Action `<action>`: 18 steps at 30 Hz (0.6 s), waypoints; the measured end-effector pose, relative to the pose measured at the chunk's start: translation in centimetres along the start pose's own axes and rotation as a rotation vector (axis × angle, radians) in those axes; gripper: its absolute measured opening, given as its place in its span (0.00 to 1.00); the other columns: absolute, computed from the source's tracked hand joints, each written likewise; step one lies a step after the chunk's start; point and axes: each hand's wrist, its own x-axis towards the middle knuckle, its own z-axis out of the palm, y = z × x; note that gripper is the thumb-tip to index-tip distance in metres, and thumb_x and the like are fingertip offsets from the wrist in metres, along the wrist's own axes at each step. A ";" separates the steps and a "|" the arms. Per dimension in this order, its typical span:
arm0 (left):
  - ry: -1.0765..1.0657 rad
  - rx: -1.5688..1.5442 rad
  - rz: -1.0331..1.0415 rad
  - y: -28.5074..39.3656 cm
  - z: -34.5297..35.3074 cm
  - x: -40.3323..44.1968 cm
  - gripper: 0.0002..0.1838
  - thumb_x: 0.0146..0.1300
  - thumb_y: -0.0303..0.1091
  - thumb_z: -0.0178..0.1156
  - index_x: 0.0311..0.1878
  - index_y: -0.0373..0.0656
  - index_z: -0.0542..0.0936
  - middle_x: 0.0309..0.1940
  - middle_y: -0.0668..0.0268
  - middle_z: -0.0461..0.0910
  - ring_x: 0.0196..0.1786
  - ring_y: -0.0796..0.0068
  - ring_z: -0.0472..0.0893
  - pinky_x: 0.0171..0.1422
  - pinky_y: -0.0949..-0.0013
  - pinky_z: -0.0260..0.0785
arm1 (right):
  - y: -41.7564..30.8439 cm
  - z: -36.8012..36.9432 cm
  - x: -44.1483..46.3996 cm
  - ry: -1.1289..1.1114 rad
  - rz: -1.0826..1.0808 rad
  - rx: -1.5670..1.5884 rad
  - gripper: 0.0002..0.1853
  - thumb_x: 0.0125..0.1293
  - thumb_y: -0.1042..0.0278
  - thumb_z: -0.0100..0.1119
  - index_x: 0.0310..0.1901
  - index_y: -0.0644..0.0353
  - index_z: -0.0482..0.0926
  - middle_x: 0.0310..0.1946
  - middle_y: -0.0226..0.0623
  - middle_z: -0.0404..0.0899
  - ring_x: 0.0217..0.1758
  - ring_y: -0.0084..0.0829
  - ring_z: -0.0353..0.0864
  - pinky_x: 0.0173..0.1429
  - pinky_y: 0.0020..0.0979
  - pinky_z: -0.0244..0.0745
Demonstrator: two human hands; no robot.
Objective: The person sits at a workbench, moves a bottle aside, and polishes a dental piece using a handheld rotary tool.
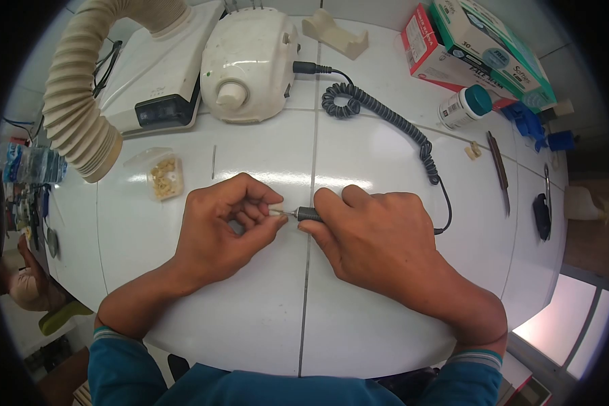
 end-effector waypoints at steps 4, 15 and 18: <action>-0.003 0.014 0.001 0.1 -0.2 -0.2 0.11 0.68 0.23 0.78 0.50 0.34 0.88 0.36 0.66 0.88 0.38 0.84 0.86 0.42 0.77 0.81 | 0.2 -0.2 -0.1 -0.017 -0.003 0.003 0.18 0.80 0.49 0.68 0.39 0.56 0.81 0.24 0.35 0.81 0.19 0.41 0.82 0.25 0.43 0.72; 0.031 -0.002 0.078 0.0 -0.2 -0.7 0.09 0.71 0.26 0.77 0.50 0.36 0.87 0.38 0.59 0.91 0.40 0.74 0.92 0.42 0.72 0.85 | 0.9 -0.2 -0.4 0.010 -0.021 0.073 0.20 0.80 0.49 0.68 0.37 0.56 0.77 0.23 0.35 0.77 0.19 0.45 0.80 0.26 0.43 0.71; 0.028 0.001 0.071 0.1 -0.3 -0.7 0.10 0.70 0.25 0.78 0.50 0.36 0.87 0.38 0.60 0.90 0.40 0.76 0.91 0.42 0.73 0.84 | 0.8 -0.3 -0.4 -0.001 -0.023 0.061 0.20 0.80 0.48 0.68 0.37 0.56 0.78 0.23 0.35 0.77 0.20 0.44 0.81 0.26 0.43 0.71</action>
